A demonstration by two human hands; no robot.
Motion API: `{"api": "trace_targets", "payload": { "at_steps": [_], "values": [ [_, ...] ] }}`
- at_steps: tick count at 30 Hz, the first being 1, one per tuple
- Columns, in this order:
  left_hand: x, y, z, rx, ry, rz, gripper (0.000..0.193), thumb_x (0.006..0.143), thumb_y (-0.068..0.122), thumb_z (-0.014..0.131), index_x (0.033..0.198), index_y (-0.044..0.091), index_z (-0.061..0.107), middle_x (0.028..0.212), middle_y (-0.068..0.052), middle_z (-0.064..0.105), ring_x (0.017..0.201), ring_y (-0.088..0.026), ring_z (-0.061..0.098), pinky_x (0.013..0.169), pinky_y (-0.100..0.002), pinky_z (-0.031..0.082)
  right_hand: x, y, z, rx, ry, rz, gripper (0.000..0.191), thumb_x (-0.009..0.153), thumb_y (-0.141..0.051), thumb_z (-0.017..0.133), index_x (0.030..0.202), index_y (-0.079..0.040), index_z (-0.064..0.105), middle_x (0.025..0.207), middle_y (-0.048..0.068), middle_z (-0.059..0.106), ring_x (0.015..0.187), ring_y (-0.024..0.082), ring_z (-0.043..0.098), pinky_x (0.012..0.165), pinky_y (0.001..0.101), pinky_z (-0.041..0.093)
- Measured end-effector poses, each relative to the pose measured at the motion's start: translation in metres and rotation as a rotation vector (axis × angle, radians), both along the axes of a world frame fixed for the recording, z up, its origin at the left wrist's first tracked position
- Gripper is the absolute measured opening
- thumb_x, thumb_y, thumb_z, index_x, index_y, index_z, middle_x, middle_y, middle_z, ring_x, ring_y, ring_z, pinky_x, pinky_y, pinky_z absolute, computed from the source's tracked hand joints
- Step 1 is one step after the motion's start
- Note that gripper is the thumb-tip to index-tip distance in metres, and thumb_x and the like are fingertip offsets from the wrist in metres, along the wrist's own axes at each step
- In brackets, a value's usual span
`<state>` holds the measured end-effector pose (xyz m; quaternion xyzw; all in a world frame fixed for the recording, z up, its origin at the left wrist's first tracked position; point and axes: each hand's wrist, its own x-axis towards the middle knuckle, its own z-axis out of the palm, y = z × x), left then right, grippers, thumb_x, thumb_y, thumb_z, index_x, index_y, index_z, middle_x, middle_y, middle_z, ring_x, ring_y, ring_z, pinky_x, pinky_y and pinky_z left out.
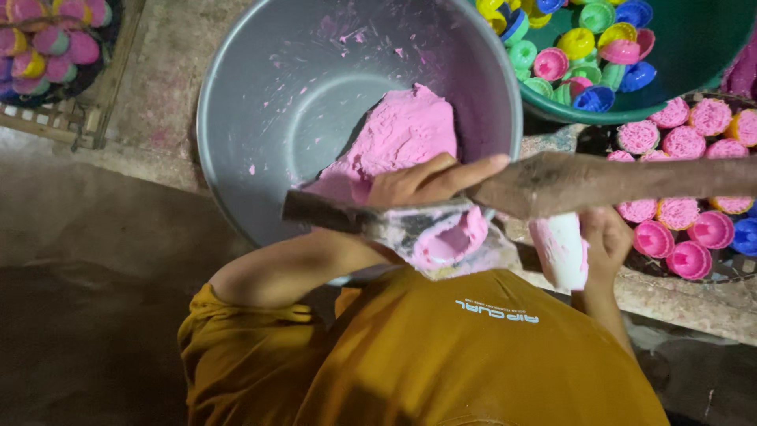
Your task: The person scoops pink dough from a large metal bowl using a wooden scoop and a metal tube tool, then presses the dough into small colorful plastic molds arranged in a basket. The person repeats this process, filling multiple molds with the pink dough.
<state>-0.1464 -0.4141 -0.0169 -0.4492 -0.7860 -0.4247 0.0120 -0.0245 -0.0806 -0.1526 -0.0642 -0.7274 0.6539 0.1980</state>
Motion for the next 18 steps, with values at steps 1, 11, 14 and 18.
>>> {"api": "trace_targets", "payload": {
  "at_steps": [1, 11, 14, 18],
  "values": [
    [-0.003, -0.004, 0.0, -0.002, -0.019, 0.004, 0.07, 0.096, 0.034, 0.075, 0.157, 0.022, 0.043, 0.115, -0.005, 0.063, 0.09, -0.021, 0.068, 0.079, -0.036, 0.059, -0.005, -0.011, 0.016, 0.023, -0.072, 0.039, 0.023, 0.111, -0.006, 0.054, 0.13, 0.003, 0.064, 0.118, 0.005, 0.069, 0.11, 0.011, 0.062, 0.098, 0.0287, 0.05],
    [0.003, -0.154, -0.096, 0.331, -0.013, 0.59, 0.074, 0.094, 0.028, 0.079, 0.155, 0.008, 0.04, 0.133, -0.012, 0.058, 0.116, -0.027, 0.061, 0.101, -0.041, 0.05, -0.084, -0.113, 0.123, 1.031, 0.197, 0.456, 0.041, 0.088, -0.007, 0.074, 0.126, -0.003, 0.061, 0.13, 0.021, 0.063, 0.12, 0.038, 0.062, 0.101, 0.0444, 0.052],
    [0.017, -0.186, -0.165, 0.299, -0.024, 0.73, 0.076, 0.094, 0.026, 0.08, 0.154, 0.004, 0.039, 0.139, -0.014, 0.057, 0.124, -0.029, 0.059, 0.107, -0.043, 0.048, -0.13, -0.148, 0.105, 1.533, -0.169, 0.602, 0.032, 0.091, -0.029, 0.071, 0.11, -0.005, 0.063, 0.111, 0.015, 0.069, 0.108, 0.036, 0.067, 0.091, 0.049, 0.054],
    [0.024, -0.192, -0.217, 0.253, 0.056, 0.78, 0.078, 0.093, 0.024, 0.081, 0.154, -0.001, 0.038, 0.146, -0.017, 0.055, 0.134, -0.031, 0.057, 0.116, -0.045, 0.045, -0.162, -0.172, 0.121, 1.555, -0.453, 0.864, 0.03, 0.091, -0.009, 0.054, 0.12, -0.008, 0.058, 0.114, 0.018, 0.07, 0.095, 0.04, 0.072, 0.074, 0.0524, 0.057]
  ]
}}
